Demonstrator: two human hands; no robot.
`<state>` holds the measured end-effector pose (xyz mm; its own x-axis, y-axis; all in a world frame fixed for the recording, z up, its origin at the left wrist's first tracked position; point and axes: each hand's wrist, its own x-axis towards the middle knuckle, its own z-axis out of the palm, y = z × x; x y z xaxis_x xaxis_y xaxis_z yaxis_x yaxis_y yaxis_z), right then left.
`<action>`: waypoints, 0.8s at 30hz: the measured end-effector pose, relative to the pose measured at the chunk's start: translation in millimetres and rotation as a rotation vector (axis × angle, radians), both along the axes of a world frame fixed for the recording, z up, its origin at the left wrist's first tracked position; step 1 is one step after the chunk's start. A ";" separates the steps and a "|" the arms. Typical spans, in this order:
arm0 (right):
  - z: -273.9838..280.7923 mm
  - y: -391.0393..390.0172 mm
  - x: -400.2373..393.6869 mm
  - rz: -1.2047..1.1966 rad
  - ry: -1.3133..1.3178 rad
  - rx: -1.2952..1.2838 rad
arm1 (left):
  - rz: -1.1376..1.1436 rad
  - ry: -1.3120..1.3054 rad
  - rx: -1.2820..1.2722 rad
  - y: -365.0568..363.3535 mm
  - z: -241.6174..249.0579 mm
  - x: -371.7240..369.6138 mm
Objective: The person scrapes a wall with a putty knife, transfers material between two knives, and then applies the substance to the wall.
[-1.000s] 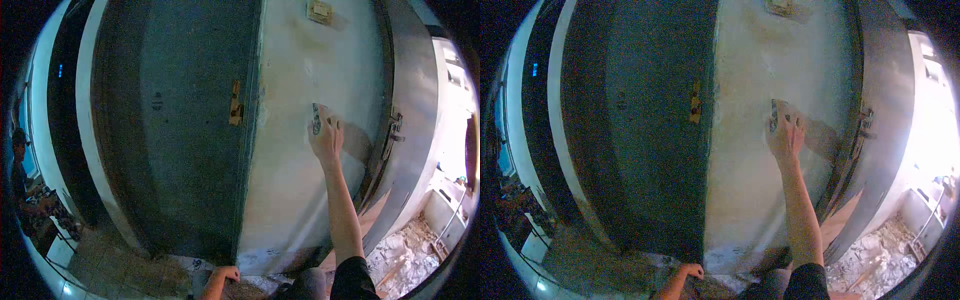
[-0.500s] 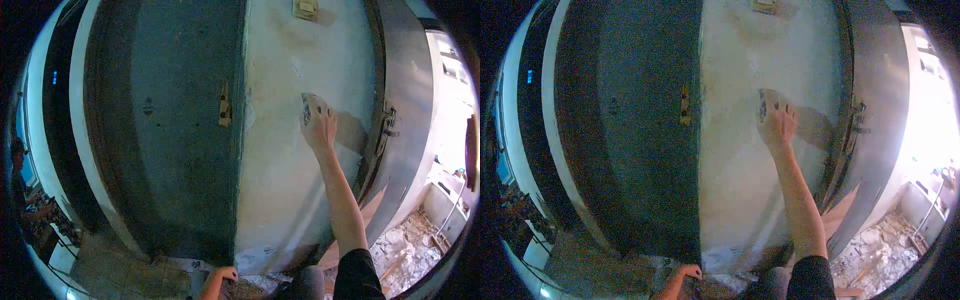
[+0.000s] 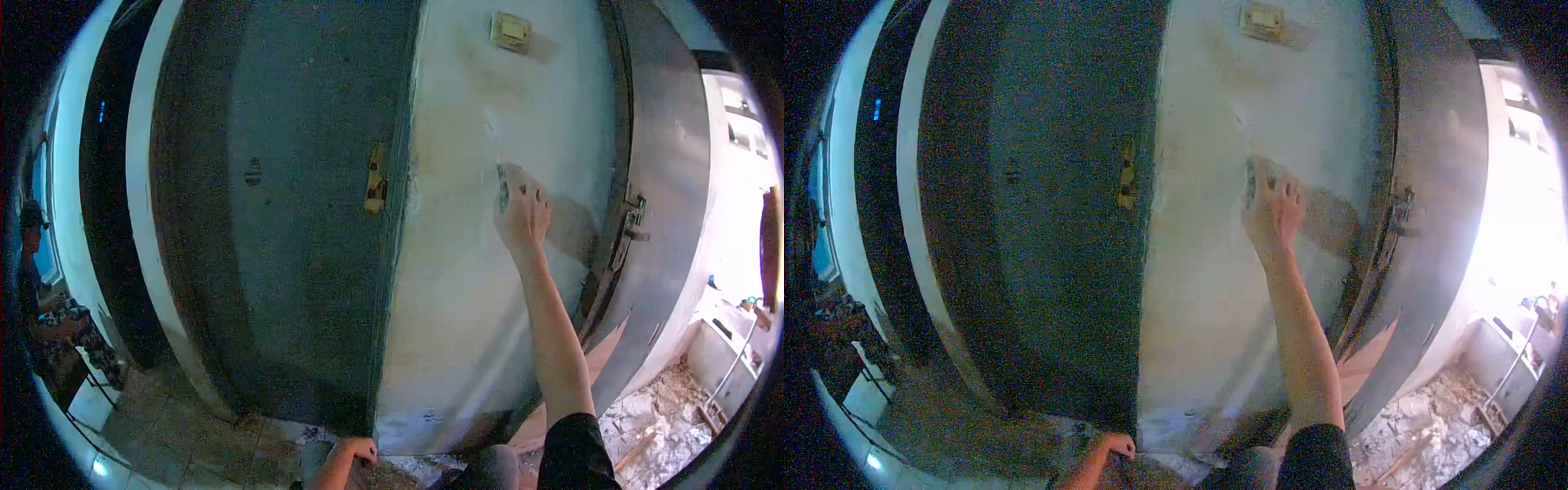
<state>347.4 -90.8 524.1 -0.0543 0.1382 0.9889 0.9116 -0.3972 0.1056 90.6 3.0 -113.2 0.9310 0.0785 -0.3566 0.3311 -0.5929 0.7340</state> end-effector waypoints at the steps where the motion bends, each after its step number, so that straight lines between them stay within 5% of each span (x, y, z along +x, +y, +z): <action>1: 15.0 2.8 -4.0 -0.003 0.037 -0.015 | -0.022 -0.026 0.023 -0.4 7.7 -3.2; 7: 9.7 -3.1 0.4 -0.099 -0.013 -0.021 | 0.060 -0.079 0.075 -12.0 27.1 -12.2; 18: 49.0 6.6 -4.9 -0.069 0.003 -0.048 | 0.085 -0.047 0.056 8.0 -22.8 -11.6; 24: -19.8 -20.6 -5.6 -0.024 0.040 -0.122 | -0.003 -0.054 0.079 -16.8 40.9 -19.5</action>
<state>341.8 -111.4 504.3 -0.0106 0.2581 0.9661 0.9065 -0.4053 0.1182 71.1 -13.8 -72.3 0.9489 0.1016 -0.2988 0.2905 -0.6508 0.7015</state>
